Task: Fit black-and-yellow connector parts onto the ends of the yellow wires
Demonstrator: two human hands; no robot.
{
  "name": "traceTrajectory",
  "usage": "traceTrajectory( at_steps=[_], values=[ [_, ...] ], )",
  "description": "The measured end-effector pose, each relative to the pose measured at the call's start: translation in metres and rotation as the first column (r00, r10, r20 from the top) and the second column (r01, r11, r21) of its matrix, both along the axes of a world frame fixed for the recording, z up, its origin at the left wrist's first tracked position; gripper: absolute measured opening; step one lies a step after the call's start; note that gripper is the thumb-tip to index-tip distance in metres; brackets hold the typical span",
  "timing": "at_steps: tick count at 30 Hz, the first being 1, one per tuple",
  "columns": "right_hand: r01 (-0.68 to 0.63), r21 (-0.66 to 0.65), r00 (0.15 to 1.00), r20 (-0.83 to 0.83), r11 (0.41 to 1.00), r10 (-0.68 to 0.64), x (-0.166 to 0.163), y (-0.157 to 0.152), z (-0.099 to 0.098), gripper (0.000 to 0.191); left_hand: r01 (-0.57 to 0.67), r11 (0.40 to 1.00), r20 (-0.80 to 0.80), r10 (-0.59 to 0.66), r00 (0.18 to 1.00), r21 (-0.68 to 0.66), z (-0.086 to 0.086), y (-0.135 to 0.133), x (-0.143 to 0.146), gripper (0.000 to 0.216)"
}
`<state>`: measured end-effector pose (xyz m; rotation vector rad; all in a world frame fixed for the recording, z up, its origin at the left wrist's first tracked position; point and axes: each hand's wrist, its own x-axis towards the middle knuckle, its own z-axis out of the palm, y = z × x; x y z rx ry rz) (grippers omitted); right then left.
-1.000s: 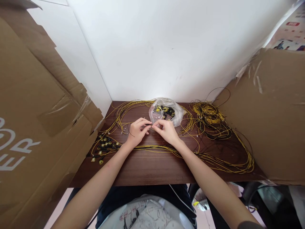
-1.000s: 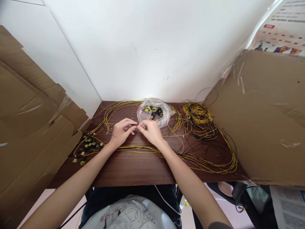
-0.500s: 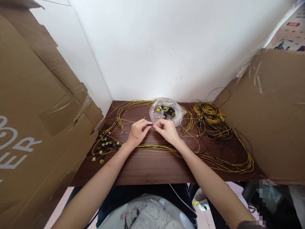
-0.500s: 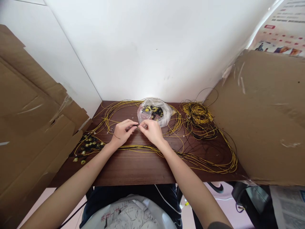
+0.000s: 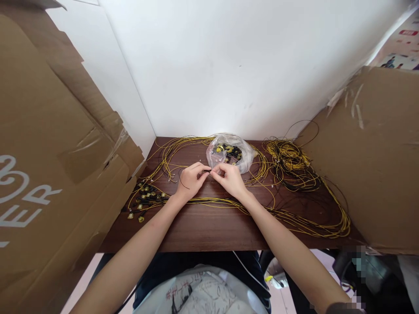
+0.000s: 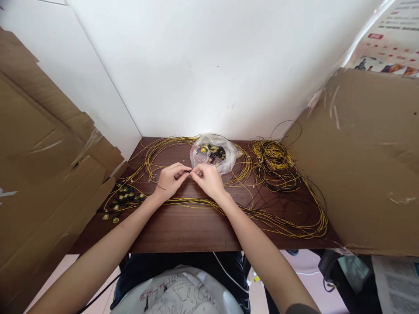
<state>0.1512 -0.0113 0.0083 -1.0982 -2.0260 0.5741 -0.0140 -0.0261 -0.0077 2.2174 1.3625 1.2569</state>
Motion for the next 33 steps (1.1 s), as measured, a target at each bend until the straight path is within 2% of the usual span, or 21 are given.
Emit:
traceTrajectory(
  at_steps=[9, 25, 33],
  values=[
    [0.023, 0.058, 0.999, 0.035, 0.998, -0.025, 0.0024, -0.0011, 0.0048, 0.016, -0.060, 0.998, 0.096, 0.062, 0.993, -0.019, 0.0042, 0.0016, -0.0003, 0.013],
    [-0.018, 0.081, 0.998, 0.065, 0.997, 0.012, 0.0039, 0.0002, 0.0033, 0.016, -0.013, 1.000, 0.087, 0.016, 0.996, -0.028, 0.0043, 0.0018, -0.0012, 0.014],
    [-0.020, 0.067, 0.996, 0.092, 0.998, 0.014, 0.0017, -0.0015, 0.0034, 0.017, 0.053, 0.999, 0.098, -0.051, 0.994, -0.013, 0.0058, -0.0002, -0.0007, 0.016]
  ],
)
